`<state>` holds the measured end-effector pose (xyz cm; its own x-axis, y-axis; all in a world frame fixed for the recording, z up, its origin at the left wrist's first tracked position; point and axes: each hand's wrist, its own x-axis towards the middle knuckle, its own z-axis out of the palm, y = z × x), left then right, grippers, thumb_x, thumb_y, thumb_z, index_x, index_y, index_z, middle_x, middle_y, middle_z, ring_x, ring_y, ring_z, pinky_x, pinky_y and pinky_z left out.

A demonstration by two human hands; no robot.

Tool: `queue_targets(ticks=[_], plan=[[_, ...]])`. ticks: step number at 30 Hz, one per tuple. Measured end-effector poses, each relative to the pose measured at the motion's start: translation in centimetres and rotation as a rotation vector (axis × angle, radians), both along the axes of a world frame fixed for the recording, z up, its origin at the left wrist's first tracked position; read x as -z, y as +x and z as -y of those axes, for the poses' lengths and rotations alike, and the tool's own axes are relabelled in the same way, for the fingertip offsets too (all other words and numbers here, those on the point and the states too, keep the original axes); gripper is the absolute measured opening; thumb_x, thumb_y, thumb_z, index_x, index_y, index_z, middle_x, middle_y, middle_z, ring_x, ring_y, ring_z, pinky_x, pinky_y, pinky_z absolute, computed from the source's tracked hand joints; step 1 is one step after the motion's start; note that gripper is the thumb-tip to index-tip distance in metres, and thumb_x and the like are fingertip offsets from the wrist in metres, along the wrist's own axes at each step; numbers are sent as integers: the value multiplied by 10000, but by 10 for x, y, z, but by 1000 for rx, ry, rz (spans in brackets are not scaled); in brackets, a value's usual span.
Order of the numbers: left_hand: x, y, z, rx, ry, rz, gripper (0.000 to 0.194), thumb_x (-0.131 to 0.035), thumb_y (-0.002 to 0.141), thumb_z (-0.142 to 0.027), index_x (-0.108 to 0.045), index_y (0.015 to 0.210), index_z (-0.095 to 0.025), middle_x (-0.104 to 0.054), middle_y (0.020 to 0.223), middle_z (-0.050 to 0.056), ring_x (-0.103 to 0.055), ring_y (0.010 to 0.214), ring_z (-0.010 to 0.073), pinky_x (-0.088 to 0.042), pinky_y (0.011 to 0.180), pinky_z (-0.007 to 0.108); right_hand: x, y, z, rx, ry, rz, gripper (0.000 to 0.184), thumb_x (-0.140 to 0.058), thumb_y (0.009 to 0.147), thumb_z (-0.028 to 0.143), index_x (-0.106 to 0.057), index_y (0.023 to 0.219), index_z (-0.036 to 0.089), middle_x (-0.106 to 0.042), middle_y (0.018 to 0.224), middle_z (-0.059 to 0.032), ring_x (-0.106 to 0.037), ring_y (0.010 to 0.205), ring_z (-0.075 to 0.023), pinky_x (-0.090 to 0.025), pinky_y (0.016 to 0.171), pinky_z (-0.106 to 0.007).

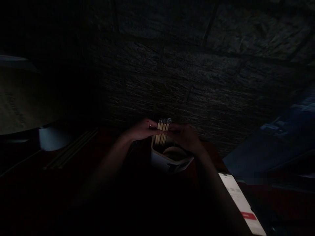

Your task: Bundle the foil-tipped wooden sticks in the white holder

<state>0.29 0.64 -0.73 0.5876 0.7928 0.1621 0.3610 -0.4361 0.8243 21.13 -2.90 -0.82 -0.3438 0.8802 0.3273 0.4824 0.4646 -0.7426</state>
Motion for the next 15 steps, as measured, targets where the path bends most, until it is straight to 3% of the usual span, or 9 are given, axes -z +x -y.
queue_targets(ticks=[6,10,15], plan=[[-2,-1,2,-13,-32,13,237,-689,730,-336,-667,652,-114,-472,537,-45,-389,520,81,-269,497,206,3,0,-2,3,-33,-9,185,-659,838,317,-743,975,227,-761,999,-27,-707,928,-212,-529,835,-335],[0,-2,-1,22,-50,47,211,-669,756,-324,-720,788,-122,-565,603,-31,-448,558,94,-313,528,206,1,-1,0,-40,-63,-68,187,-678,816,295,-740,968,206,-759,1007,-37,-707,924,-205,-529,844,-329],[-3,-2,1,23,-63,52,167,-703,727,-282,-726,778,-125,-651,671,-9,-533,619,111,-369,576,211,-2,-1,3,-110,-88,-116,199,-686,797,257,-738,986,221,-750,1038,-41,-698,961,-201,-522,885,-346]])
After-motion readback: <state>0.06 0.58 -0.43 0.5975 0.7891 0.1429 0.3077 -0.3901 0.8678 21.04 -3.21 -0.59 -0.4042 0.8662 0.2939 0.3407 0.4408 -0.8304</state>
